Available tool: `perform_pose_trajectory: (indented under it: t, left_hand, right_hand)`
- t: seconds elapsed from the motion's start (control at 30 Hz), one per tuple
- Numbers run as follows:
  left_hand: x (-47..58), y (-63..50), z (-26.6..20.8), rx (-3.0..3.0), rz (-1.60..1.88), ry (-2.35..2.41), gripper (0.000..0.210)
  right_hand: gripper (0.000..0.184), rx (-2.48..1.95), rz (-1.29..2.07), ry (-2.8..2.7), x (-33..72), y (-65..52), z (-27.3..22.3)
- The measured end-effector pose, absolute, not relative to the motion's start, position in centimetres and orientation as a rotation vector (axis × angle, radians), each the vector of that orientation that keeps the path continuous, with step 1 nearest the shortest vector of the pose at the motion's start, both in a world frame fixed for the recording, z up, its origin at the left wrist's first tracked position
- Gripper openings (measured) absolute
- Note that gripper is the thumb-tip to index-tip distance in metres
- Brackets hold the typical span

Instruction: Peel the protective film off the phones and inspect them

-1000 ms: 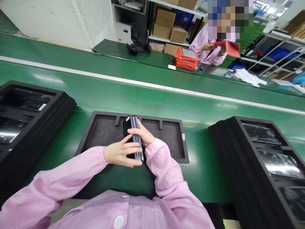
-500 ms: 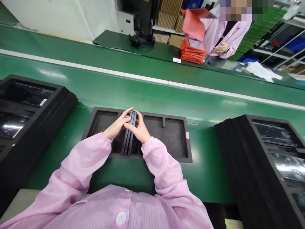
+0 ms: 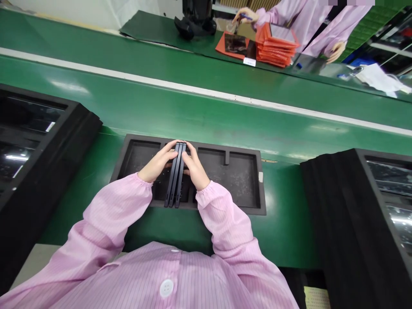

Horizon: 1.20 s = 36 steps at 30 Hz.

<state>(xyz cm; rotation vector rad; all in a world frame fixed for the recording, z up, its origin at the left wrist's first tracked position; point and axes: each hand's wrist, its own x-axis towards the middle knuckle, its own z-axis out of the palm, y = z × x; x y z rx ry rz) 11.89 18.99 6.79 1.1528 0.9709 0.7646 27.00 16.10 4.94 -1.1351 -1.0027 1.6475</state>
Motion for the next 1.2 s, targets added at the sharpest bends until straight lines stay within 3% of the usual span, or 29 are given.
perform_pose_trajectory:
  t: [0.13, 0.87, 1.2]
  left_hand:
    - [12.0, 19.2, 6.5, 1.237, 0.834, 0.978, 0.051]
    - [12.0, 19.6, 5.6, 1.225, 0.919, 0.983, 0.055]
    - [12.2, 19.6, 5.8, 1.27, 0.892, 1.002, 0.054]
  right_hand:
    - [0.075, -1.09, 1.614, -1.05, 27.0, 16.1, 5.2]
    - [0.063, -1.021, 1.501, -1.001, 26.6, 16.3, 5.5]
    - [0.068, -1.066, 1.526, -1.06, 27.0, 16.3, 4.9]
